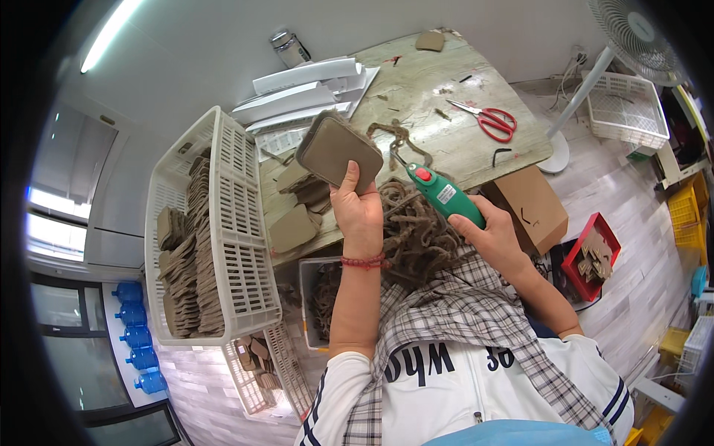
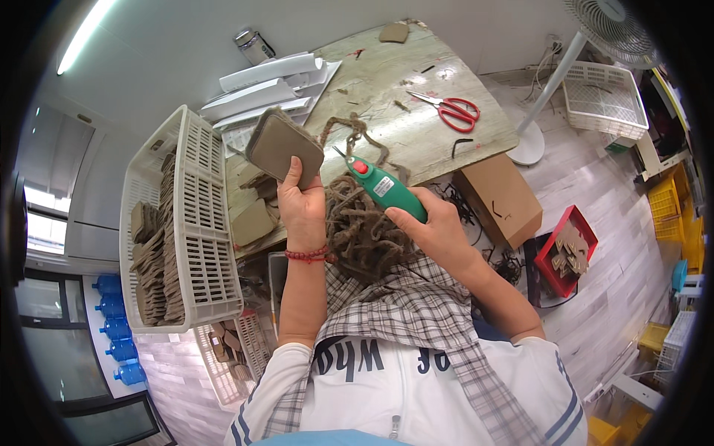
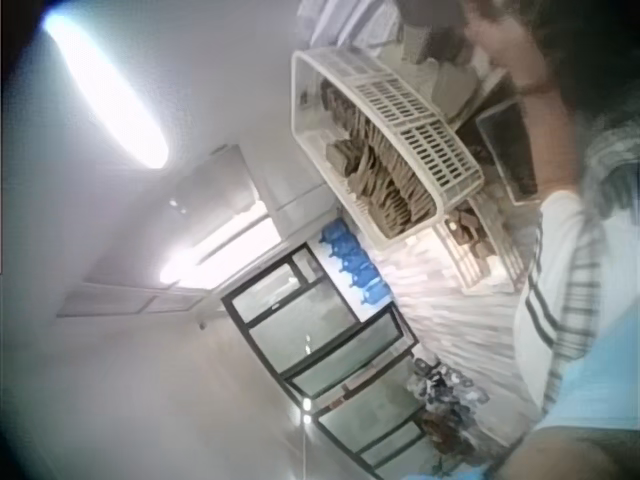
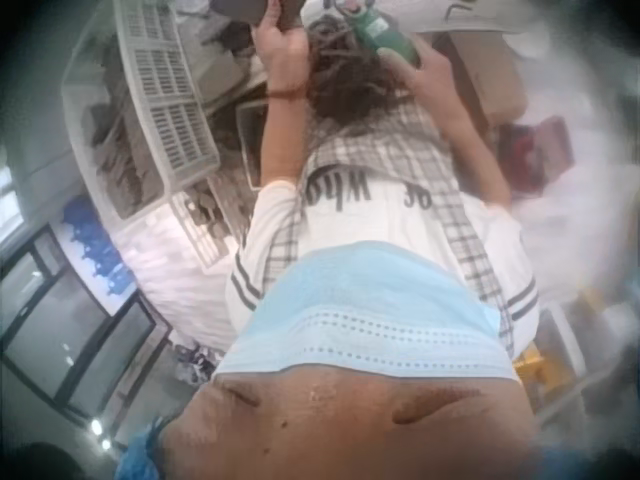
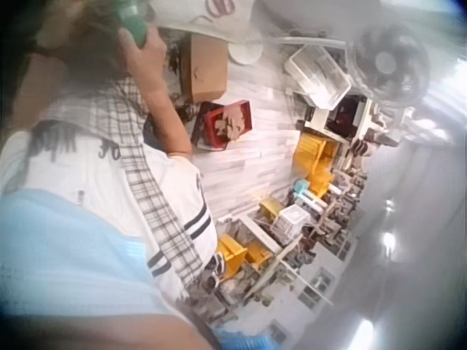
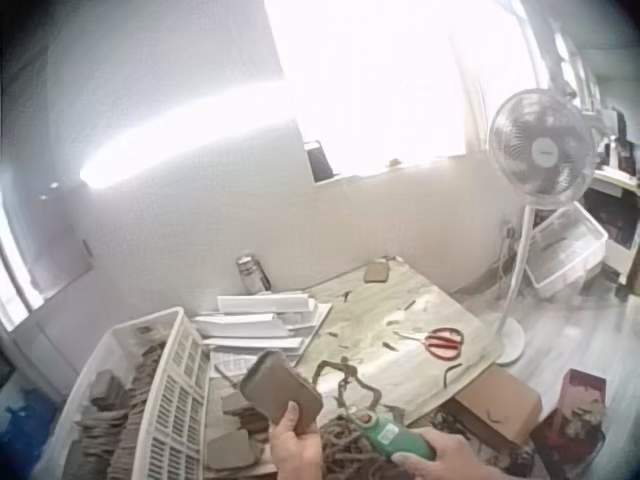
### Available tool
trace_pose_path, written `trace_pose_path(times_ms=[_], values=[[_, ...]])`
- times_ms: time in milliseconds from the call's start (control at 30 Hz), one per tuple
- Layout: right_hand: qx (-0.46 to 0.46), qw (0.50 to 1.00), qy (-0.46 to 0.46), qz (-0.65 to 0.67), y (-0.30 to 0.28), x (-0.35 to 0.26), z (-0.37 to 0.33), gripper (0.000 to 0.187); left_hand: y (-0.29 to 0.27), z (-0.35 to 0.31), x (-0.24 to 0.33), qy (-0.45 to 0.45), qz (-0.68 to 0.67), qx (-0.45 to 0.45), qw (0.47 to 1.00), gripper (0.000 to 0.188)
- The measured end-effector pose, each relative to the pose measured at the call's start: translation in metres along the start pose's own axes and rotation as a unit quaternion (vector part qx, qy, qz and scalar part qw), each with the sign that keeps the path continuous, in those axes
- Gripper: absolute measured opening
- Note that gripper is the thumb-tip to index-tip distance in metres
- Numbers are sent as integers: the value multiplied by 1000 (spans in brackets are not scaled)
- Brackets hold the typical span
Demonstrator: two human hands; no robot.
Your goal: The person uses a green rotary tool to trim excess fabric from the edges of small brown corduroy pieces. They handle the pieces one at a time, rotating them to trim all sides, and place the finished pieces into a white plastic basket.
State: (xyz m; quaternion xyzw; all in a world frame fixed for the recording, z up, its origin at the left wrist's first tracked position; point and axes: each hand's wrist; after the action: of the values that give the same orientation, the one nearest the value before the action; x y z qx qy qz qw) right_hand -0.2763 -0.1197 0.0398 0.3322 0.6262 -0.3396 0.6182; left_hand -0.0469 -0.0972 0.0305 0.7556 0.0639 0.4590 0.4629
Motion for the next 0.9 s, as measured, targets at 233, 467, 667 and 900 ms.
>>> trace_pose_path(times_ms=[233, 467, 667, 900], values=[[8, 1000, -17, -10, -3, 3, -7, 40, 8, -16, -18, -15, 18, -16, 1000, 39], [14, 1000, -15, -1, -4, -5, -7, 39, 6, -28, -25, -30, 51, -39, 997, 38], [17, 1000, -7, 9, -4, -6, -5, 40, 1, -36, -29, -51, 80, -68, 993, 36], [28, 999, -25, 3, -6, -8, 0, 40, -8, -47, -35, -77, 111, -93, 986, 35]])
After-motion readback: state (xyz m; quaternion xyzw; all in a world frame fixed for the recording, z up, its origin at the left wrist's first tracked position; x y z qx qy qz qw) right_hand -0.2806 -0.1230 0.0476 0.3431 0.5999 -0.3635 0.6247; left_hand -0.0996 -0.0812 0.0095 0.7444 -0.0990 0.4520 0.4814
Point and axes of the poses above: each hand's wrist, its own z-axis towards the middle knuckle, its own y-axis out of the palm, x = y × z, and after that the axes turned 11 degrees about z, right-handed
